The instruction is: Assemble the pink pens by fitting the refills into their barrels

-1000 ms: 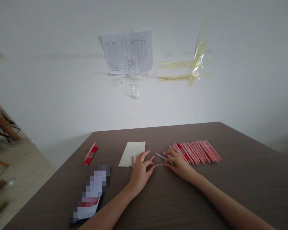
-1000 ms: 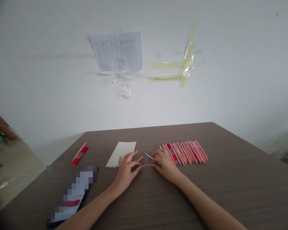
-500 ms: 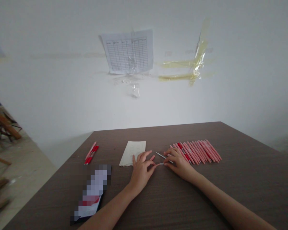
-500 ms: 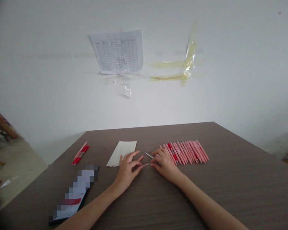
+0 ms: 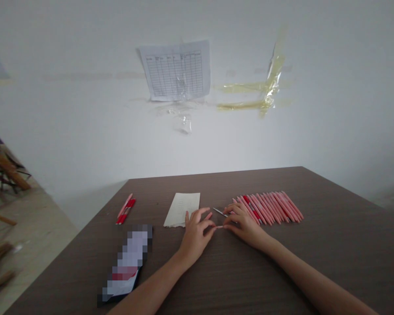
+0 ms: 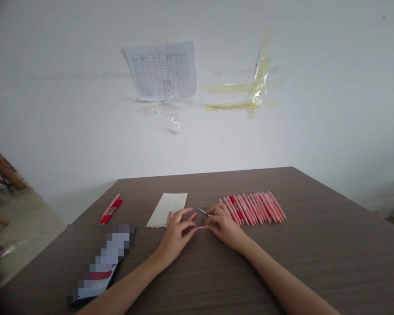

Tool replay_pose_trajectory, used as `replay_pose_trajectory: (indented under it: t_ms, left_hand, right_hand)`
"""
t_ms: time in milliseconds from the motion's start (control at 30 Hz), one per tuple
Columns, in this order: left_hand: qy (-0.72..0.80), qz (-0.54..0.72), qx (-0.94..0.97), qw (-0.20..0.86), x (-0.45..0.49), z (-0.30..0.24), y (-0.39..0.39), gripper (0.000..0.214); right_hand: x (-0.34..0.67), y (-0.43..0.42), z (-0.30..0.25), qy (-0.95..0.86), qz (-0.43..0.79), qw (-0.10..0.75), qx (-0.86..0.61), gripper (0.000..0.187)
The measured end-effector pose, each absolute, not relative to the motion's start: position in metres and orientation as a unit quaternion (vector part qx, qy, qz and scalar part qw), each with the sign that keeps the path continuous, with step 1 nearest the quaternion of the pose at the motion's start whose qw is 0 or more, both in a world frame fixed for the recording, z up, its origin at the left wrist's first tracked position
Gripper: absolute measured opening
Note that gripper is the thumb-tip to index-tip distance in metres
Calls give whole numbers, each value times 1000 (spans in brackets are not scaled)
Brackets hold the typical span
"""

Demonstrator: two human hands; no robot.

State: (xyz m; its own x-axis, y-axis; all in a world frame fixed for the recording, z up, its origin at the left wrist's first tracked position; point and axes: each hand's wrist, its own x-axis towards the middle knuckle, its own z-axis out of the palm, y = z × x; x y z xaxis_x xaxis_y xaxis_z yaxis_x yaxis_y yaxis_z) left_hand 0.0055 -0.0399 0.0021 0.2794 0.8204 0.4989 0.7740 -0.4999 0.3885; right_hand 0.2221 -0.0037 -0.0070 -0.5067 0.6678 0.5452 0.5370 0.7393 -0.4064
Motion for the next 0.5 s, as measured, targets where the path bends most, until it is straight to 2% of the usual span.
replay_pose_trajectory:
  t_ms: [500]
  left_hand:
    - [518,334,787,23,7,1,-40,8]
  right_hand:
    - [221,-5,-6,-861,114,366,-335,4]
